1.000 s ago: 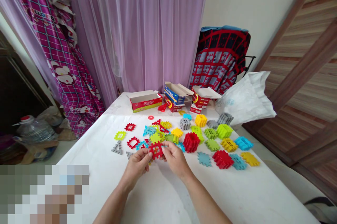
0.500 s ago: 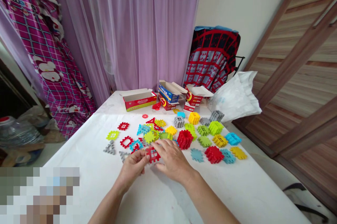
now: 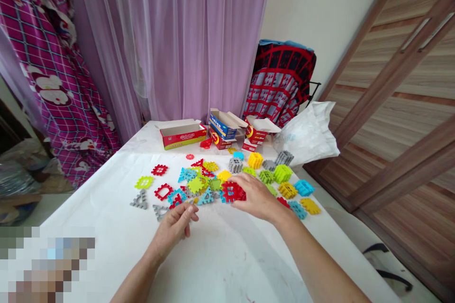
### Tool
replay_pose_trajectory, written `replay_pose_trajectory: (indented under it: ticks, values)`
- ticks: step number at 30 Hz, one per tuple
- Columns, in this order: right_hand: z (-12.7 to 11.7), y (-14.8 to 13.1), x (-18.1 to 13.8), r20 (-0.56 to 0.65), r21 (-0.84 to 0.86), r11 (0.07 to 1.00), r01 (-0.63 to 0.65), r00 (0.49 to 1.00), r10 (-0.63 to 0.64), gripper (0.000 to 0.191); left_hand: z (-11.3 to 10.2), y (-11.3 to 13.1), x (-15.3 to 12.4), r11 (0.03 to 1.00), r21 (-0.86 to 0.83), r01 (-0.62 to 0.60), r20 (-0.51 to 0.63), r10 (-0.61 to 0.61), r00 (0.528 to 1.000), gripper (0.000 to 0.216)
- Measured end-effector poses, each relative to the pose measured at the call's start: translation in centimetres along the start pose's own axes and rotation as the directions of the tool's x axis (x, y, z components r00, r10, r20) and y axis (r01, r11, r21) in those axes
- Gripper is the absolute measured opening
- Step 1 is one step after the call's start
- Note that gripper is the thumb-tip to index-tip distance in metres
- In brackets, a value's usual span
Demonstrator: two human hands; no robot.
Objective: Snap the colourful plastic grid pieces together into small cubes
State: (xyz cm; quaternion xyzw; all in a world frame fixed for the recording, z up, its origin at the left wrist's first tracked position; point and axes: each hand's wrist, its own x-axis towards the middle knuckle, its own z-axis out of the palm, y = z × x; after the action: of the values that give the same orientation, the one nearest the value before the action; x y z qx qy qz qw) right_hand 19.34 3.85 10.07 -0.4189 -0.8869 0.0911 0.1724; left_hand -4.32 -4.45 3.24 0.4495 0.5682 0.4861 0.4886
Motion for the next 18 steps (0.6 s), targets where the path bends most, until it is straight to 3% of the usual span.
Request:
replay_pose_trajectory:
  ticks: [10,18]
  values:
    - [-3.8,5.5,0.7,0.145,-0.170,0.982,-0.088,0.983,0.113,0.061,-0.3,-0.2,0.4,1.000,0.009,0.024,-0.041,-0.023,0.999,0.059]
    - [-3.6,5.9,0.9,0.142,-0.247,0.965,-0.085,0.982,0.123,0.061,-0.5,-0.1,0.5,0.999,0.021,0.047,-0.051,-0.046,0.998,0.062]
